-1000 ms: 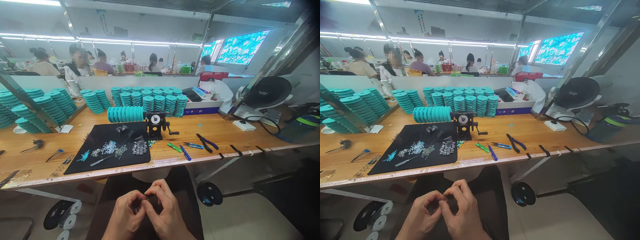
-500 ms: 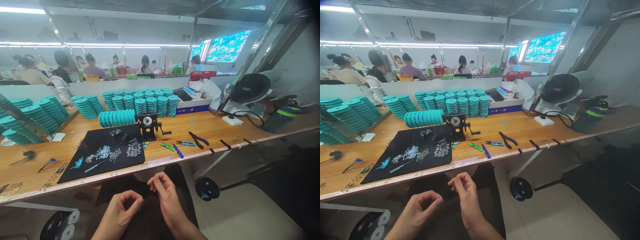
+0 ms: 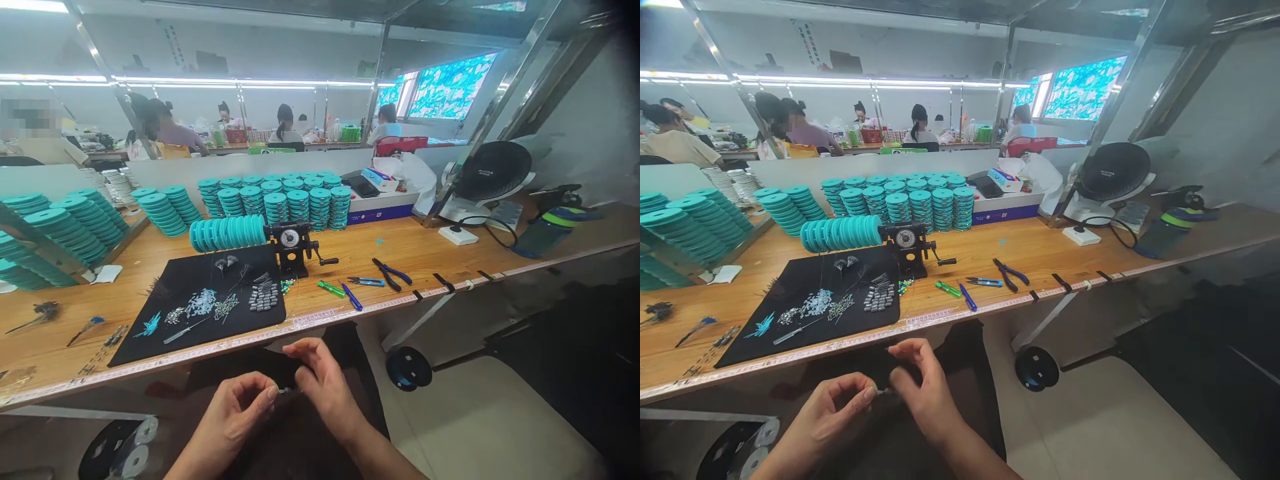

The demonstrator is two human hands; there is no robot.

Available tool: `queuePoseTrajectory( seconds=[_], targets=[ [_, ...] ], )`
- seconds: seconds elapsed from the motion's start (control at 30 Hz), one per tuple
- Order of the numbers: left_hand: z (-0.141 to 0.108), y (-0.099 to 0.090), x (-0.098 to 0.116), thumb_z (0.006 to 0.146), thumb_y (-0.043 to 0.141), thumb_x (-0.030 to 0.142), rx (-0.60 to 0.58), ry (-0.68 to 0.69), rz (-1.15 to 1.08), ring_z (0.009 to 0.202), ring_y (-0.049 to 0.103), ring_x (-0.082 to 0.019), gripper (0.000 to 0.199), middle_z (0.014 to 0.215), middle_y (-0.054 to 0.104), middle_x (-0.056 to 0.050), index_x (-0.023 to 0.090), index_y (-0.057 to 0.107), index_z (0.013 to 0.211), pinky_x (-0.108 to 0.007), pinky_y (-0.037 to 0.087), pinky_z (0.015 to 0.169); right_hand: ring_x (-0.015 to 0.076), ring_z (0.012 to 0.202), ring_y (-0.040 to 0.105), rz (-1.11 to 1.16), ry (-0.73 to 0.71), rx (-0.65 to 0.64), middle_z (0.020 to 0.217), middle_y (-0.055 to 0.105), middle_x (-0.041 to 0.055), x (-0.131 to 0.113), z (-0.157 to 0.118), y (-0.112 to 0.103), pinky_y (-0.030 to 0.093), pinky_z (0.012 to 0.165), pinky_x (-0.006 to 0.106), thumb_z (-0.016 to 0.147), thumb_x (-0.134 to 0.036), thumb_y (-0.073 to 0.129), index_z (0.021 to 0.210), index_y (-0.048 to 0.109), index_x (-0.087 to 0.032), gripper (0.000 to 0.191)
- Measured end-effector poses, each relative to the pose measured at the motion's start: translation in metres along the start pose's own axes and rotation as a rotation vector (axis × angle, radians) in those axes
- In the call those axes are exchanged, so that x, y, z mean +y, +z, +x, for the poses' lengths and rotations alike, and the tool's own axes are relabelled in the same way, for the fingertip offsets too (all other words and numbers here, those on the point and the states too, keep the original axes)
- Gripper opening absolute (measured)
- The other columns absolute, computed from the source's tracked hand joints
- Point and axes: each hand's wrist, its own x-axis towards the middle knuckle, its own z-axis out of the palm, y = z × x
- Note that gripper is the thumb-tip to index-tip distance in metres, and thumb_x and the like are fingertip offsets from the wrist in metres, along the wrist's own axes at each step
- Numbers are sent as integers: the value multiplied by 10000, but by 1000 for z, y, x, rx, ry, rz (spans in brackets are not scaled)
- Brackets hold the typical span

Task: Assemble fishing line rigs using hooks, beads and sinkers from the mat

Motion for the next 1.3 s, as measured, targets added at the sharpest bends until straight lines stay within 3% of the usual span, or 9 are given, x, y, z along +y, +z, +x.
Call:
queuePoseTrajectory(
  seconds=[0.07, 0.17, 0.27, 0.37, 0.6, 0.7, 1.0, 1.2, 1.3],
  targets=[
    [0, -1, 0, 804, 655, 542, -7, -1, -41, 585, 406, -118, 435, 614, 517, 16, 123, 634, 691, -219, 338, 549, 244, 1053, 616, -111, 39, -113, 1082, 684, 77, 1, -4, 3, 453, 954, 398, 785, -359, 773, 1105, 593, -202, 399],
    [-2, -5, -2, 829, 641, 511, -19, 7, -21, 620, 453, -134, 408, 645, 564, -4, 121, 660, 712, -226, 365, 575, 199, 864, 649, -226, 112, -144, 892, 698, 25, 1, -8, 8, 494, 797, 313, 830, -322, 731, 968, 669, -192, 199],
    [-4, -9, -1, 855, 620, 475, -19, 26, 105, 668, 498, -159, 381, 672, 608, -22, 120, 686, 737, -237, 388, 615, 176, 818, 642, -356, 60, -131, 838, 687, 10, 0, -8, 10, 473, 760, 279, 879, -250, 678, 863, 710, -188, 72],
    [-5, -14, -1, 865, 602, 461, -54, 36, 172, 668, 514, -166, 374, 668, 624, -24, 125, 689, 727, -237, 387, 610, 157, 798, 629, -464, -20, -175, 824, 668, 2, -3, -4, 8, 455, 744, 258, 882, -146, 648, 810, 705, -182, 98],
    [5, -25, -8, 763, 724, 459, -235, -75, -24, 595, 500, -138, 342, 601, 599, 5, 137, 649, 676, -233, 380, 591, 163, 852, 639, -417, 4, -376, 918, 695, 11, -7, 3, 4, 467, 785, 258, 895, -172, 646, 992, 701, -203, 115],
    [9, -28, -19, 747, 746, 471, -300, -133, -127, 558, 482, -120, 364, 588, 586, 11, 129, 641, 676, -230, 378, 566, 159, 830, 628, -469, -54, -360, 872, 666, 9, 0, 1, 6, 462, 772, 256, 896, -166, 636, 888, 687, -191, 57],
    [3, -11, -49, 808, 695, 500, -187, -151, -327, 540, 454, -84, 376, 644, 556, 25, 143, 606, 733, -189, 349, 513, 170, 821, 550, -603, -186, -356, 899, 570, 34, 12, -5, 9, 443, 738, 272, 929, -130, 448, 929, 558, -197, 129],
    [-4, -4, -40, 865, 632, 492, -101, -32, -353, 549, 288, -85, 383, 585, 386, 79, 172, 511, 694, -187, 250, 505, 156, 797, 596, -410, 7, -281, 880, 648, 6, 6, -5, 10, 457, 758, 263, 933, -256, 588, 985, 633, -199, 89],
    [-6, -3, -37, 840, 632, 542, -129, -45, -337, 544, 244, -91, 416, 574, 354, 85, 182, 487, 692, -198, 209, 487, 162, 786, 613, -399, 12, -254, 845, 670, 10, 4, -4, 9, 462, 743, 264, 919, -280, 627, 914, 678, -192, 102]
  ],
)
